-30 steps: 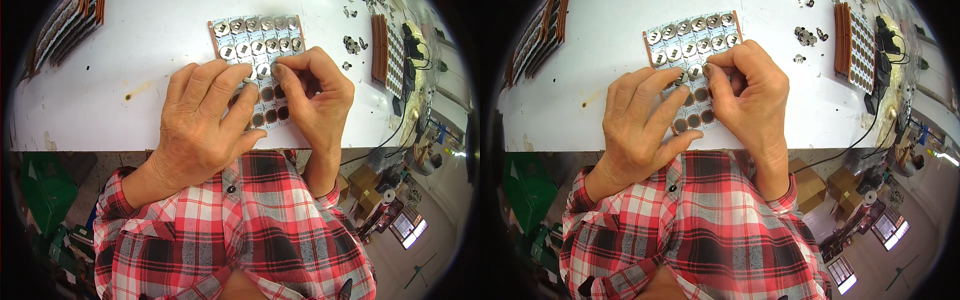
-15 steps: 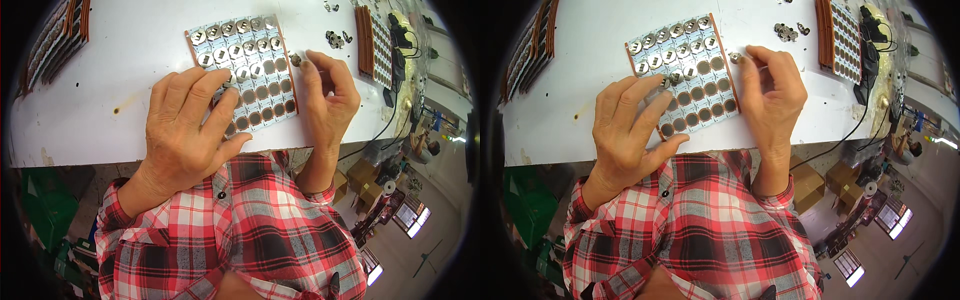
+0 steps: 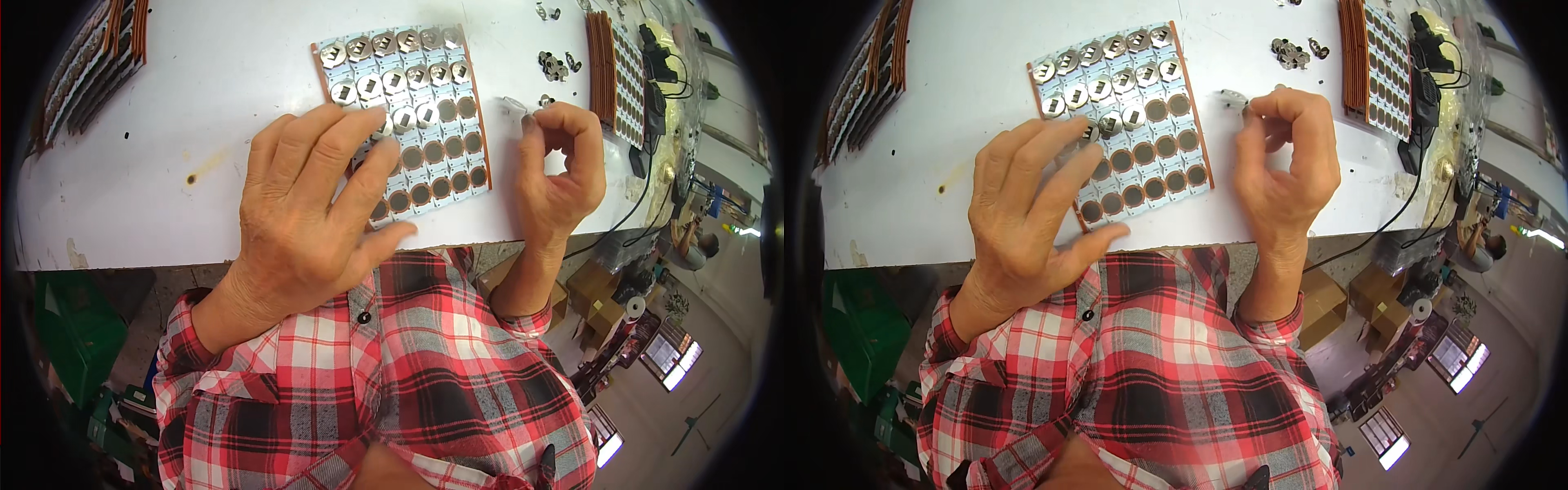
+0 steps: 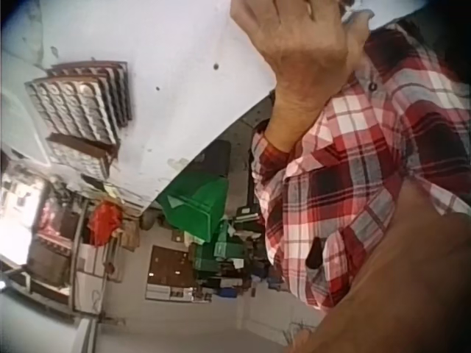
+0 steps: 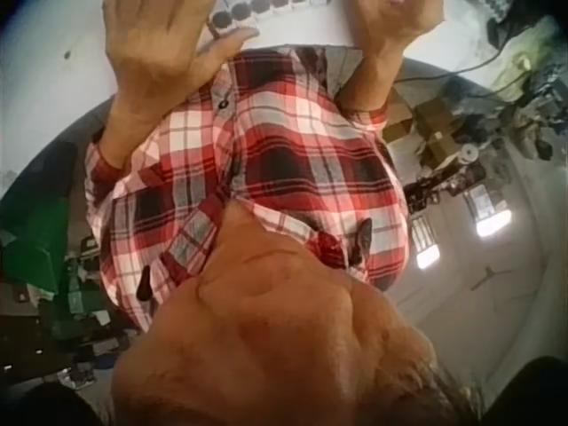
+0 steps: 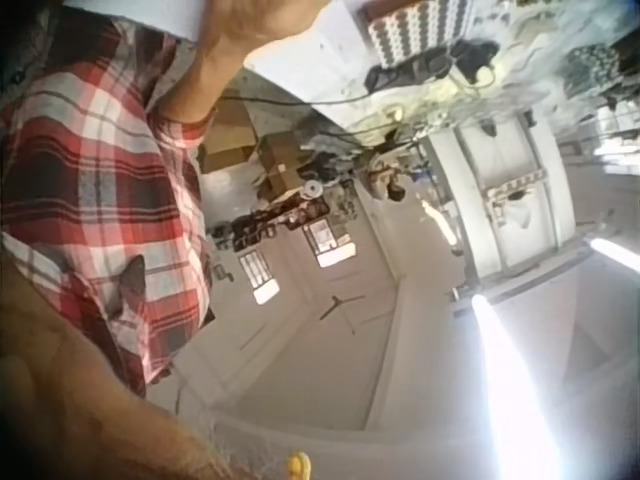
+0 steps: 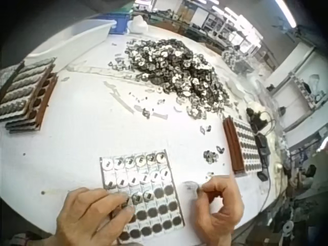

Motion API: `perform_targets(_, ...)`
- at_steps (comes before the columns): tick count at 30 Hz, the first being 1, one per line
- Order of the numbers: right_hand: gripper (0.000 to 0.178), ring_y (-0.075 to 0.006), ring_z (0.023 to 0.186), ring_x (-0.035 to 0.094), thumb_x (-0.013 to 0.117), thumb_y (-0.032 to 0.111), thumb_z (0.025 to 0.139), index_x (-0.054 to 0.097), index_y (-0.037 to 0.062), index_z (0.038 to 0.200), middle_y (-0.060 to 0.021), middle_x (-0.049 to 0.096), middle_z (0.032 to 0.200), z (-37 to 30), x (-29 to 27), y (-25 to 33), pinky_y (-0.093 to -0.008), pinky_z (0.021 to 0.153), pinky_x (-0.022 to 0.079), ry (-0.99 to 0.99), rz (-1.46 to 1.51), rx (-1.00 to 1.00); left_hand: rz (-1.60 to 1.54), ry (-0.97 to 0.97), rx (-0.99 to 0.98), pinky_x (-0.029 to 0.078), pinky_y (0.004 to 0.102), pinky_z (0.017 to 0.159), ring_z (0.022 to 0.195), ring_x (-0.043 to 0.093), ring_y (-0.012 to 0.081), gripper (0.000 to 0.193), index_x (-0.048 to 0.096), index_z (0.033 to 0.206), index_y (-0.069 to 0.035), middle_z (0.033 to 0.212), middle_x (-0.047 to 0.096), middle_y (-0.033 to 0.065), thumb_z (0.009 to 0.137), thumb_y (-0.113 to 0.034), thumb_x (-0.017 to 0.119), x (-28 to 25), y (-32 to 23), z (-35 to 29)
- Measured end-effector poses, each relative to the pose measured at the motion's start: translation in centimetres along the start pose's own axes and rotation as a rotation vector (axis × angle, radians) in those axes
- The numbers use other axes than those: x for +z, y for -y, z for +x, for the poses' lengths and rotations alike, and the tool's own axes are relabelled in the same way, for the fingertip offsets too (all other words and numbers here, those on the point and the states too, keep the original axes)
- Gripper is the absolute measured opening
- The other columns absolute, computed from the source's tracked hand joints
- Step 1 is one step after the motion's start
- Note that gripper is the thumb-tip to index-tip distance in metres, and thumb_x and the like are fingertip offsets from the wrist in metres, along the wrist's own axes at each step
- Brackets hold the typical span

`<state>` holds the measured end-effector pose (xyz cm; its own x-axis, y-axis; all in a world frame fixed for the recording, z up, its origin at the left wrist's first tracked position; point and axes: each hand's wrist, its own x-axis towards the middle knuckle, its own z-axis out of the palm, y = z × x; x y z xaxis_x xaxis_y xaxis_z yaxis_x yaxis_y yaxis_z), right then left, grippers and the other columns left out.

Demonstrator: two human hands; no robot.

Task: The person assembles small metal components into a grid-like tray by hand, placing them onto a workbench.

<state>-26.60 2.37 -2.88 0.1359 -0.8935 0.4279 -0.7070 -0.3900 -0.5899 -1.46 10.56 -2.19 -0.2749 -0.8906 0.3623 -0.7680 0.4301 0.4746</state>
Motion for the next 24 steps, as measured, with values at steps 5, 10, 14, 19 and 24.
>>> perform_targets(5,0.029,-0.0093,0.068,0.060,0.073,-0.019,0.076,0.066,0.0000,0.097,-0.0065,0.067,0.092,-0.3,0.7,-0.1,-0.0232,0.063,0.051,-0.118,0.034,-0.156,-0.174,-0.145,0.093,0.056,0.0466,0.089,0.111,0.065,0.0384,0.055,0.073,0.123,-0.001,0.126,0.070,0.0186,0.077,-0.026,0.089,0.0,0.4,0.6)
perform_targets(10,0.032,-0.0150,0.076,0.062,0.069,-0.022,0.073,0.065,-0.0022,0.097,-0.0102,0.066,0.093,-0.4,0.1,2.7,-0.0244,0.070,0.052,-0.134,0.401,-0.132,-0.519,-0.117,-0.044,0.059,0.0322,0.074,0.096,0.072,0.0263,0.041,0.071,0.126,0.003,0.114,0.075,0.0175,0.087,-0.004,0.082,0.6,-0.3,1.5)
perform_targets(14,0.033,-0.0221,0.084,0.065,0.068,-0.022,0.071,0.065,-0.0026,0.098,-0.0144,0.067,0.096,-1.0,0.3,4.2,-0.0293,0.074,0.053,-0.010,0.530,-0.277,-1.235,0.080,-0.402,0.060,0.0237,0.069,0.093,0.073,0.0147,0.031,0.068,0.128,0.008,0.112,0.076,0.0141,0.098,0.005,0.072,0.3,-1.5,2.6)
perform_targets(19,0.023,-0.0190,0.088,0.066,0.069,-0.017,0.085,0.064,-0.0027,0.103,-0.0135,0.066,0.097,-1.8,1.1,5.4,-0.0275,0.075,0.054,-0.004,0.793,0.066,-1.230,0.019,-0.405,0.061,0.0249,0.070,0.096,0.074,0.0154,0.030,0.067,0.128,0.009,0.111,0.076,0.0129,0.099,0.006,0.070,0.8,-1.6,2.5)
perform_targets(24,0.018,-0.0098,0.074,0.067,0.070,0.002,0.100,0.068,-0.0086,0.115,-0.0094,0.073,0.094,-1.4,-0.3,5.6,-0.0238,0.068,0.055,0.260,0.919,0.463,-1.204,-0.097,-0.412,0.061,0.0256,0.070,0.093,0.075,0.0146,0.028,0.068,0.126,0.009,0.110,0.076,0.0130,0.098,0.007,0.071,1.4,-1.6,2.1)
